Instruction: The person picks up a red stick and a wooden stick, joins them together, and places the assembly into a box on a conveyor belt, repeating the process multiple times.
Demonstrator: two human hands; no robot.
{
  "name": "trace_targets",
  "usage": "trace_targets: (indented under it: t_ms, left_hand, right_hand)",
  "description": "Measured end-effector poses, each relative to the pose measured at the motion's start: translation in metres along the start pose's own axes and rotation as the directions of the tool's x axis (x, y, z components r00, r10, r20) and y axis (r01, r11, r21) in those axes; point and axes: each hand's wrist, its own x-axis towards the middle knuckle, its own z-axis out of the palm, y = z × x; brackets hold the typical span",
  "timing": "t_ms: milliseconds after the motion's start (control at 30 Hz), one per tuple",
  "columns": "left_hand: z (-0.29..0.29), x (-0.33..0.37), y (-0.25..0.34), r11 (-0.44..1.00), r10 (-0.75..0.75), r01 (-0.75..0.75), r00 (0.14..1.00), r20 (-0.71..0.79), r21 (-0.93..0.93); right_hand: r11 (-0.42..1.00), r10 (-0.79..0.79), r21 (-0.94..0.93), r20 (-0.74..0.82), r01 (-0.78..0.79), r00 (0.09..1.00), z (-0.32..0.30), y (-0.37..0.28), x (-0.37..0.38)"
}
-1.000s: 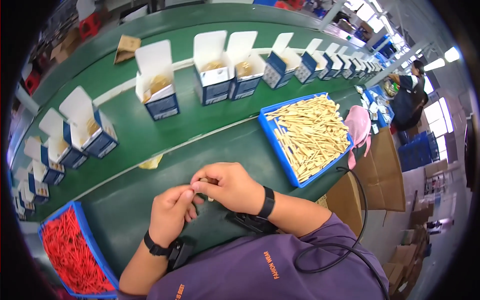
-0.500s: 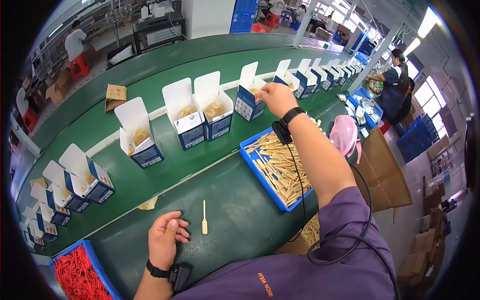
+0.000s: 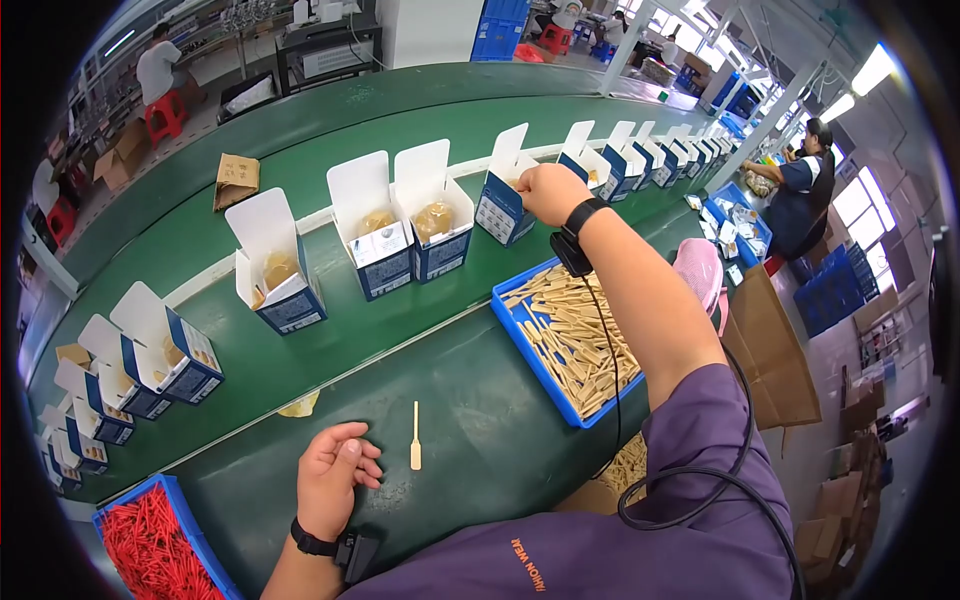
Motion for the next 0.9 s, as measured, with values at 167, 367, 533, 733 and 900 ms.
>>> trace_targets:
  t_ms: [167,367,533,733,900]
  left_hand:
    - [-0.005,-0.013,-0.001,1.000,0.003,-0.003,1.000,-0.013,-0.009]
    - [-0.008,-0.017,-0.010,1.000,-0.006,0.006,1.000,0.023,-0.001]
    - [-0.009,-0.018,-0.018,1.000,0.000,-0.001,1.000,0.018,0.024]
    - [0.013,0.004,-0.048,0.979,0.106,-0.105,0.994,0.000,0.176]
    - [0.023,0.007,-0.086,0.966,0.098,-0.097,0.995,0.007,0.242]
  right_hand:
    - [0.995,-0.015,-0.093,0.195,0.034,0.981,0.006,-0.016,0.020]
    - [0.993,-0.050,0.102,-0.006,0.051,0.999,-0.001,-0.010,-0.027]
    - [0.808,0.196,0.589,-0.318,0.032,0.928,-0.034,-0.071,-0.156]
    - [0.627,-0.222,0.763,0.366,-0.155,0.904,-0.052,-0.043,-0.353]
    - [0.283,0.364,0.271,0.857,-0.920,0.365,0.009,0.113,-0.483]
